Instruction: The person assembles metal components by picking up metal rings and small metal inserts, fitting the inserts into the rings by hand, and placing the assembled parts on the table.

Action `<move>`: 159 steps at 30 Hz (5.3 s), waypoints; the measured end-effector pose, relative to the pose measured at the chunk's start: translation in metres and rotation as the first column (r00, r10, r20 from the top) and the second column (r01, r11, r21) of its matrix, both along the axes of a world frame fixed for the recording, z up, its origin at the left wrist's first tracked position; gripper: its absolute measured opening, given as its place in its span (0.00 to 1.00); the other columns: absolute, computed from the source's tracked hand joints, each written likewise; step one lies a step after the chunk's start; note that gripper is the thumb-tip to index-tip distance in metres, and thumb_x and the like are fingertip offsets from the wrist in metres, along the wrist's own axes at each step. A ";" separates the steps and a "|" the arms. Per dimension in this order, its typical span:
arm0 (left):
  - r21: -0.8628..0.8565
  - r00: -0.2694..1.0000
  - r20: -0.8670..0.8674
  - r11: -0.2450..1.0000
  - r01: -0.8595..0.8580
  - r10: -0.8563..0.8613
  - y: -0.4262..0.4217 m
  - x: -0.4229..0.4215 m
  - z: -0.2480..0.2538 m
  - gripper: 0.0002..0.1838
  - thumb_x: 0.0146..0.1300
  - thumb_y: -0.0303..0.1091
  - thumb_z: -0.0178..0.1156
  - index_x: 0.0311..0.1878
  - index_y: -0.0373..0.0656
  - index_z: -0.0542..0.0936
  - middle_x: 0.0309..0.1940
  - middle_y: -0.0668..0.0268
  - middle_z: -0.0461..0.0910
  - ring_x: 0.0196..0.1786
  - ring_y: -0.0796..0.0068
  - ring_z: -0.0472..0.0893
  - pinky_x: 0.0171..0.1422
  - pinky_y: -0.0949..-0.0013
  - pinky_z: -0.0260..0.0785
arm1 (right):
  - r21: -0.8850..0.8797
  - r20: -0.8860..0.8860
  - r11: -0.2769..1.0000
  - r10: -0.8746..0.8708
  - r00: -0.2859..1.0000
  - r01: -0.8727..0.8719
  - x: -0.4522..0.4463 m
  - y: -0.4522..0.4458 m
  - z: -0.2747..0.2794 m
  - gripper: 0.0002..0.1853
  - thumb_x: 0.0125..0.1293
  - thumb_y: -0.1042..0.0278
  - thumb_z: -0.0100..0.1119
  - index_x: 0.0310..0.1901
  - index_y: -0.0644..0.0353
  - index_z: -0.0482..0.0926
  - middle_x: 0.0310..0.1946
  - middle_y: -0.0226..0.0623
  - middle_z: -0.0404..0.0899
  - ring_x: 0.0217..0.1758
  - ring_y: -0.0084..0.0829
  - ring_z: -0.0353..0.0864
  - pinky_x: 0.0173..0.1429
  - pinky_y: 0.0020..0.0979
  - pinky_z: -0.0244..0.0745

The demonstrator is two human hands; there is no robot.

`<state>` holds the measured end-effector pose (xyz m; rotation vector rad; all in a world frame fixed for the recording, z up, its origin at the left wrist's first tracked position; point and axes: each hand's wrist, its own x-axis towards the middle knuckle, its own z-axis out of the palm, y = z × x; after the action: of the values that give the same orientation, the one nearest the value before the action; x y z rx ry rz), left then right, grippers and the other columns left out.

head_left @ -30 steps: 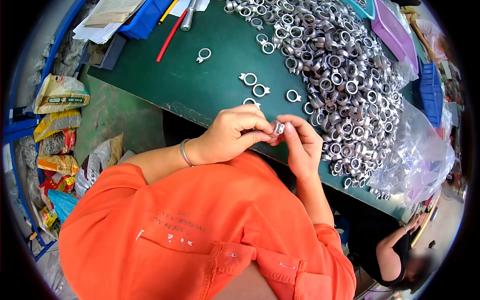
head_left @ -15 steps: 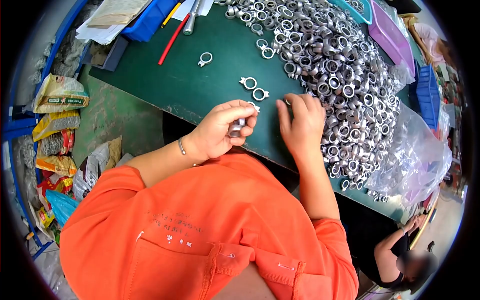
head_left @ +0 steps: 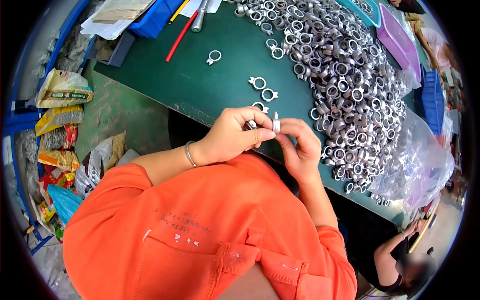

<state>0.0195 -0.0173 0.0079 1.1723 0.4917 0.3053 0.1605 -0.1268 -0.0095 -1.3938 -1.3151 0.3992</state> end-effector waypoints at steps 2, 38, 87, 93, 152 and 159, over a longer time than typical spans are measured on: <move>0.091 1.000 0.016 0.996 -0.018 0.016 -0.001 0.000 0.002 0.02 0.56 0.20 0.61 0.34 0.35 0.78 0.28 0.69 0.74 0.24 0.86 0.71 0.26 0.82 0.63 | 0.002 -0.095 1.000 0.012 0.995 -0.011 -0.001 -0.003 0.000 0.07 0.56 0.82 0.60 0.36 0.65 0.76 0.33 0.38 0.79 0.34 0.29 0.78 0.38 0.26 0.74; -0.546 0.998 -0.055 0.835 -0.062 0.038 0.017 -0.003 -0.012 0.09 0.67 0.36 0.48 0.34 0.42 0.71 0.28 0.65 0.74 0.24 0.77 0.74 0.18 0.80 0.62 | -0.194 0.381 0.950 -0.157 0.911 0.245 0.004 0.045 0.000 0.04 0.55 0.73 0.61 0.33 0.60 0.77 0.25 0.38 0.72 0.29 0.40 0.76 0.31 0.36 0.72; -0.787 0.936 -0.346 0.564 -0.249 -0.070 0.026 -0.063 -0.106 0.13 0.63 0.34 0.53 0.47 0.36 0.74 0.45 0.55 0.77 0.47 0.63 0.78 0.47 0.67 0.76 | -0.266 0.454 0.946 -0.048 0.890 0.187 -0.006 0.018 -0.004 0.10 0.47 0.71 0.67 0.28 0.61 0.75 0.30 0.39 0.74 0.34 0.39 0.75 0.35 0.35 0.73; -0.713 0.996 -0.003 0.699 0.058 -0.086 0.023 -0.024 -0.156 0.13 0.65 0.38 0.50 0.47 0.42 0.74 0.46 0.61 0.76 0.49 0.64 0.75 0.56 0.60 0.68 | -0.144 -0.407 0.988 -0.001 0.913 -0.063 -0.008 -0.004 -0.004 0.12 0.51 0.83 0.65 0.31 0.65 0.70 0.40 0.41 0.76 0.40 0.25 0.77 0.45 0.27 0.75; -0.334 0.975 0.206 0.942 -0.007 0.080 0.024 -0.012 0.008 0.22 0.56 0.14 0.55 0.56 0.34 0.69 0.52 0.49 0.74 0.51 0.59 0.78 0.52 0.68 0.75 | -0.262 0.518 0.961 0.060 0.854 0.091 0.017 0.068 0.006 0.07 0.52 0.78 0.60 0.34 0.63 0.77 0.34 0.39 0.74 0.37 0.43 0.72 0.40 0.37 0.69; -0.364 0.986 0.160 0.931 0.010 0.052 0.027 -0.012 0.008 0.22 0.56 0.14 0.56 0.56 0.33 0.69 0.51 0.49 0.74 0.50 0.58 0.79 0.51 0.67 0.76 | -0.412 0.070 0.909 -0.038 0.997 0.063 0.019 0.030 0.005 0.04 0.54 0.78 0.61 0.31 0.64 0.76 0.27 0.37 0.72 0.31 0.34 0.73 0.36 0.29 0.68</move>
<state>0.0078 0.0094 0.0156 0.7727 0.3929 0.3133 0.1793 -0.0964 -0.0048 -1.8020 -1.2860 0.6327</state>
